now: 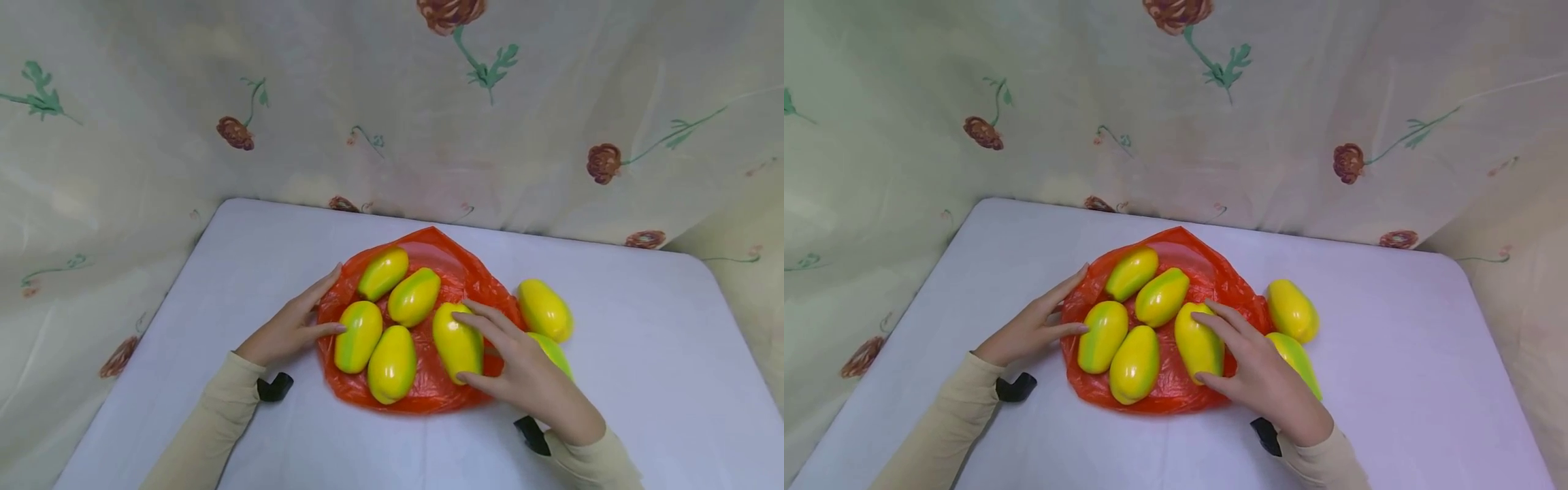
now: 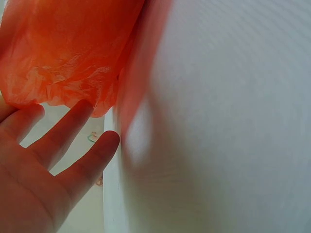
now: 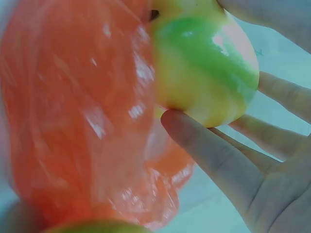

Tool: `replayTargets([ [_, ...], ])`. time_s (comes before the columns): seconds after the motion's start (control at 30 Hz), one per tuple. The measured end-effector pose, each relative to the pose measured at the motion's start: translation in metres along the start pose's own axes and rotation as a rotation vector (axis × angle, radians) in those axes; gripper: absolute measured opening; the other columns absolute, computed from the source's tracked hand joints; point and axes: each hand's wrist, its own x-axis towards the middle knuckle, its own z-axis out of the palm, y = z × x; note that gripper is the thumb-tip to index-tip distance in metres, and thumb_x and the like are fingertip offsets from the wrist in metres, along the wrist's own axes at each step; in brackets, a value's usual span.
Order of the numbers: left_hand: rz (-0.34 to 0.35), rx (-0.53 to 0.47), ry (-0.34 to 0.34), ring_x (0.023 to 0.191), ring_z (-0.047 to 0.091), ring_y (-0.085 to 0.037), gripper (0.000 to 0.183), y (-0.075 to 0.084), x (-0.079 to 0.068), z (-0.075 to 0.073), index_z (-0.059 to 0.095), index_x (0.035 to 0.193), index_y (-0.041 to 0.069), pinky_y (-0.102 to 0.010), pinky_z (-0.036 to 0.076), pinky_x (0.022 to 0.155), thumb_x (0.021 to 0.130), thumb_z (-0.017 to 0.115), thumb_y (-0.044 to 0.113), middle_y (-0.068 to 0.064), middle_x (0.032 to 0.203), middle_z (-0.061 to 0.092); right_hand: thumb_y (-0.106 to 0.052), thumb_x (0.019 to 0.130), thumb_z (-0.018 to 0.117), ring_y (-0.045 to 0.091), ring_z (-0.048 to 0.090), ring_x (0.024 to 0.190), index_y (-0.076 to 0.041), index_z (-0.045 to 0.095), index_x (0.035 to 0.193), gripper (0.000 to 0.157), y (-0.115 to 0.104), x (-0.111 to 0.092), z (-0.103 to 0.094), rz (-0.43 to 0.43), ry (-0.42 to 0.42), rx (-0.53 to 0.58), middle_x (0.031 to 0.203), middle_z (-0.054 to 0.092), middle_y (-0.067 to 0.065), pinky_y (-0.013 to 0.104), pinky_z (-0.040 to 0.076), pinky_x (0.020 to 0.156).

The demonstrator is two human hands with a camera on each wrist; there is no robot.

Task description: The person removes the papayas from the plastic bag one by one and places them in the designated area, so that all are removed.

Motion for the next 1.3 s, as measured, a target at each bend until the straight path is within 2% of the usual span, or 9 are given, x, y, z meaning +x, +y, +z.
replayTargets([
  [0.27,0.012,0.0,-0.005,0.162,0.019,-0.025,0.095,0.001,-0.002,0.002,0.012,0.164,0.044,-0.055,0.029,0.126,0.093,0.074,0.045,0.01,0.174,0.016,-0.026,0.079,0.092,0.045,0.034,0.15,-0.031,0.048,0.153,0.086,0.003,-0.009,-0.02,0.071,0.05,-0.004,0.164,0.039,0.007,0.057,0.06,0.094],
  [0.47,0.018,0.007,-0.007,0.162,0.019,-0.025,0.095,0.002,-0.001,0.001,0.011,0.165,0.043,-0.055,0.029,0.127,0.094,0.074,0.046,0.01,0.174,0.015,-0.019,0.077,0.093,0.04,0.047,0.141,-0.024,0.048,0.153,0.089,0.011,-0.013,-0.035,0.072,0.137,-0.004,0.164,0.039,0.01,0.047,0.064,0.085],
  [0.6,-0.004,0.002,-0.008,0.162,0.018,-0.021,0.095,0.002,-0.001,0.001,0.011,0.164,0.047,-0.053,0.029,0.127,0.093,0.074,0.048,0.013,0.174,0.015,-0.015,0.075,0.094,0.042,0.052,0.137,-0.021,0.049,0.153,0.09,0.02,-0.017,-0.048,0.055,0.202,0.006,0.163,0.04,0.011,0.046,0.064,0.081],
  [0.7,-0.019,-0.007,-0.011,0.162,0.017,-0.019,0.094,0.002,-0.001,0.001,0.011,0.162,0.051,-0.053,0.029,0.127,0.093,0.074,0.049,0.016,0.173,0.015,-0.017,0.075,0.094,0.044,0.052,0.136,-0.021,0.048,0.154,0.091,0.027,-0.019,-0.057,0.072,0.224,0.007,0.163,0.04,0.012,0.048,0.064,0.079],
  [0.87,-0.019,-0.022,-0.014,0.162,0.017,-0.02,0.093,0.002,0.0,0.001,0.011,0.162,0.051,-0.054,0.03,0.127,0.093,0.074,0.049,0.015,0.173,0.014,-0.019,0.077,0.093,0.048,0.05,0.135,-0.02,0.048,0.154,0.089,0.037,-0.022,-0.068,0.104,0.251,0.0,0.163,0.039,0.015,0.051,0.063,0.077],
  [1.1,-0.022,-0.039,-0.009,0.162,0.017,-0.023,0.094,0.002,-0.002,0.0,0.012,0.163,0.049,-0.055,0.03,0.126,0.093,0.074,0.047,0.013,0.174,0.014,-0.016,0.075,0.094,0.049,0.049,0.136,-0.02,0.047,0.154,0.092,0.054,-0.024,-0.077,0.126,0.281,-0.006,0.165,0.037,0.014,0.047,0.063,0.076],
  [1.3,-0.017,-0.034,-0.012,0.162,0.017,-0.023,0.094,0.001,-0.001,0.0,0.011,0.163,0.049,-0.055,0.029,0.127,0.093,0.074,0.047,0.012,0.174,0.014,-0.014,0.076,0.093,0.05,0.047,0.137,-0.02,0.046,0.155,0.092,0.062,-0.028,-0.084,0.151,0.291,-0.006,0.166,0.036,0.014,0.018,0.062,0.075],
])
